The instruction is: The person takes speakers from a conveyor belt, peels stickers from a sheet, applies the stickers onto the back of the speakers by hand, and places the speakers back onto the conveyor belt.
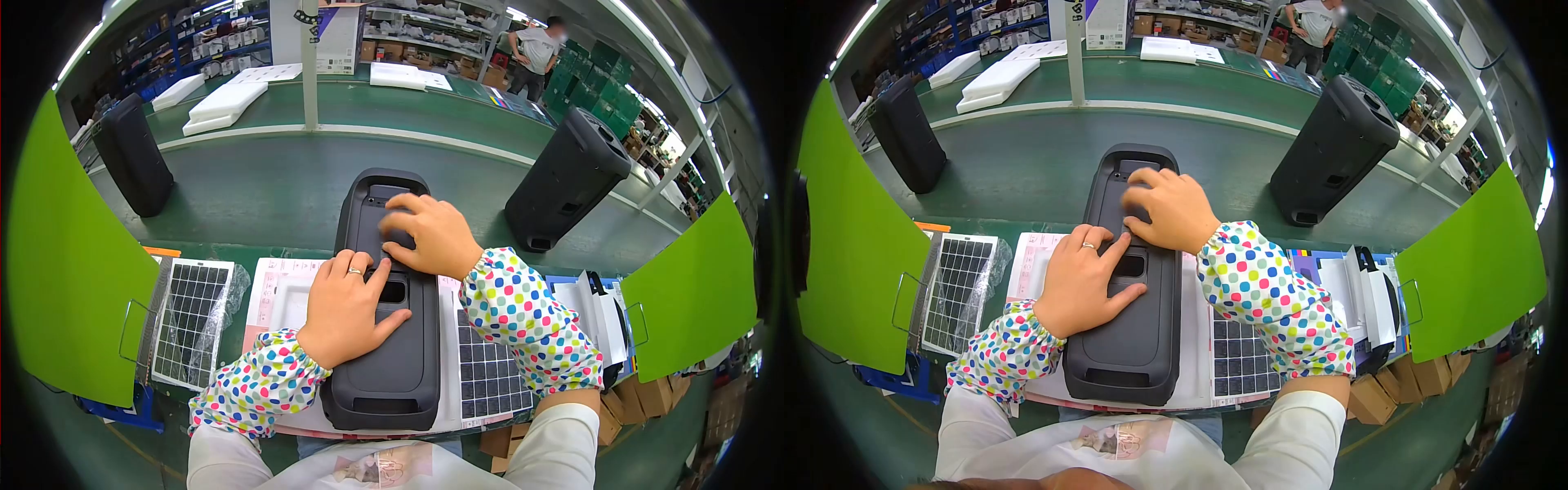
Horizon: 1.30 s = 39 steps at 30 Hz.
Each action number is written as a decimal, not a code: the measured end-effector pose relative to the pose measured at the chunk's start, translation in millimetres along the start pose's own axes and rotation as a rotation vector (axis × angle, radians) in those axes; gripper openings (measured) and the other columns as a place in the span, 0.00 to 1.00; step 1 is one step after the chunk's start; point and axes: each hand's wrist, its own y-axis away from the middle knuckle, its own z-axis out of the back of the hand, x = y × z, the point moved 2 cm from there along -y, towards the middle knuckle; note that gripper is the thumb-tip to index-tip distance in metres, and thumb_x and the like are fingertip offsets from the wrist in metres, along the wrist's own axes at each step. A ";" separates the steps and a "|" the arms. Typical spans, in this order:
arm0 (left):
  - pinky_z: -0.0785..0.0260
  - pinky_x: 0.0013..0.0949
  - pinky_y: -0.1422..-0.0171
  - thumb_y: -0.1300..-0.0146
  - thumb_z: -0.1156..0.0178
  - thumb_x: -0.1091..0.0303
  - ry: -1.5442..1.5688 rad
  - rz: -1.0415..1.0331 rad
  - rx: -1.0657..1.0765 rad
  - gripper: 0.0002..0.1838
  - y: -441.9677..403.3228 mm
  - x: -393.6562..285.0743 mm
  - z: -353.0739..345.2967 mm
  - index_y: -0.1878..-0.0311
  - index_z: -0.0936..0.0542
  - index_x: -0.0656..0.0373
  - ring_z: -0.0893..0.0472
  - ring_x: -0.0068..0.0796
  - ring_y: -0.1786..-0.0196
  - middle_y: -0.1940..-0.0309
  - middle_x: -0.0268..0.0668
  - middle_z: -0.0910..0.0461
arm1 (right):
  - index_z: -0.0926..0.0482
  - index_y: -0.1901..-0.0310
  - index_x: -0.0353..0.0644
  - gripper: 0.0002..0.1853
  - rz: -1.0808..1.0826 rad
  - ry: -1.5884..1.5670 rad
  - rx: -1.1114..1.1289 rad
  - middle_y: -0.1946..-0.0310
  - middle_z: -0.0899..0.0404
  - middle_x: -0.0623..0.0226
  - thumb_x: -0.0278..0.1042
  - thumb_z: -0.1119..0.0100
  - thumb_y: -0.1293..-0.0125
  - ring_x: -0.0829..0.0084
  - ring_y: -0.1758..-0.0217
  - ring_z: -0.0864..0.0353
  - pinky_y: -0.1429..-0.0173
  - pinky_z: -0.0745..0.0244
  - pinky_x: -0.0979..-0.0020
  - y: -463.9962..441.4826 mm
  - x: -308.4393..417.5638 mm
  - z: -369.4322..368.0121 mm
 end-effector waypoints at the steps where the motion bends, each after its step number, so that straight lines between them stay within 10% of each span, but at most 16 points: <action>1: 0.31 0.46 0.40 0.47 0.28 0.46 -0.004 -0.001 0.000 0.35 0.1 -0.3 0.0 0.42 0.18 0.63 0.26 0.47 0.43 0.51 0.45 0.23 | 0.16 0.51 0.53 0.19 -0.058 -0.047 -0.019 0.44 0.22 0.65 0.49 0.29 0.42 0.60 0.46 0.22 0.42 0.28 0.59 -1.1 -3.1 0.3; 4: 0.32 0.48 0.40 0.47 0.28 0.46 -0.001 -0.008 -0.005 0.35 1.1 -2.4 -1.3 0.42 0.18 0.63 0.27 0.47 0.43 0.52 0.44 0.23 | 0.24 0.34 0.61 0.33 -0.255 -0.204 0.035 0.33 0.29 0.60 0.58 0.31 0.41 0.54 0.28 0.37 0.26 0.44 0.51 -2.3 -17.1 -14.8; 17: 0.47 0.58 0.22 0.37 0.36 0.45 -0.061 -0.050 0.103 0.38 0.7 -2.3 -11.2 0.34 0.27 0.68 0.35 0.50 0.25 0.28 0.49 0.31 | 0.37 0.26 0.56 0.43 -0.176 -0.431 0.386 0.20 0.54 0.51 0.55 0.29 0.40 0.46 0.15 0.70 0.18 0.65 0.43 8.2 -39.2 -18.7; 23: 0.48 0.59 0.22 0.38 0.36 0.42 0.053 -0.044 0.169 0.40 -11.8 7.7 -6.5 0.34 0.26 0.66 0.30 0.49 0.30 0.35 0.50 0.27 | 0.33 0.28 0.46 0.38 -0.233 -0.965 0.291 0.26 0.37 0.54 0.49 0.29 0.37 0.58 0.20 0.44 0.19 0.50 0.53 -3.1 -51.0 0.4; 27: 0.49 0.60 0.22 0.38 0.37 0.39 0.018 -0.087 0.130 0.40 -15.3 6.1 -12.1 0.35 0.25 0.65 0.29 0.51 0.32 0.39 0.51 0.25 | 0.26 0.35 0.38 0.32 -0.299 -0.316 -0.147 0.36 0.24 0.56 0.49 0.31 0.35 0.57 0.29 0.30 0.26 0.38 0.57 -20.9 -67.9 -1.7; 33: 0.55 0.65 0.21 0.38 0.38 0.36 0.179 -0.158 0.298 0.42 26.3 -16.2 24.8 0.33 0.25 0.66 0.42 0.65 0.23 0.29 0.61 0.34 | 0.22 0.39 0.37 0.37 -0.415 -0.280 0.169 0.45 0.17 0.49 0.66 0.39 0.35 0.51 0.41 0.19 0.36 0.27 0.59 -73.4 -77.2 -38.5; 39: 0.50 0.79 0.30 0.46 0.30 0.44 0.250 -0.218 0.328 0.36 100.8 -47.1 51.1 0.36 0.21 0.52 0.37 0.63 0.25 0.31 0.51 0.28 | 0.14 0.49 0.34 0.46 -0.537 -0.141 0.231 0.51 0.15 0.47 0.79 0.45 0.40 0.52 0.44 0.17 0.39 0.24 0.59 -84.7 -74.7 -35.1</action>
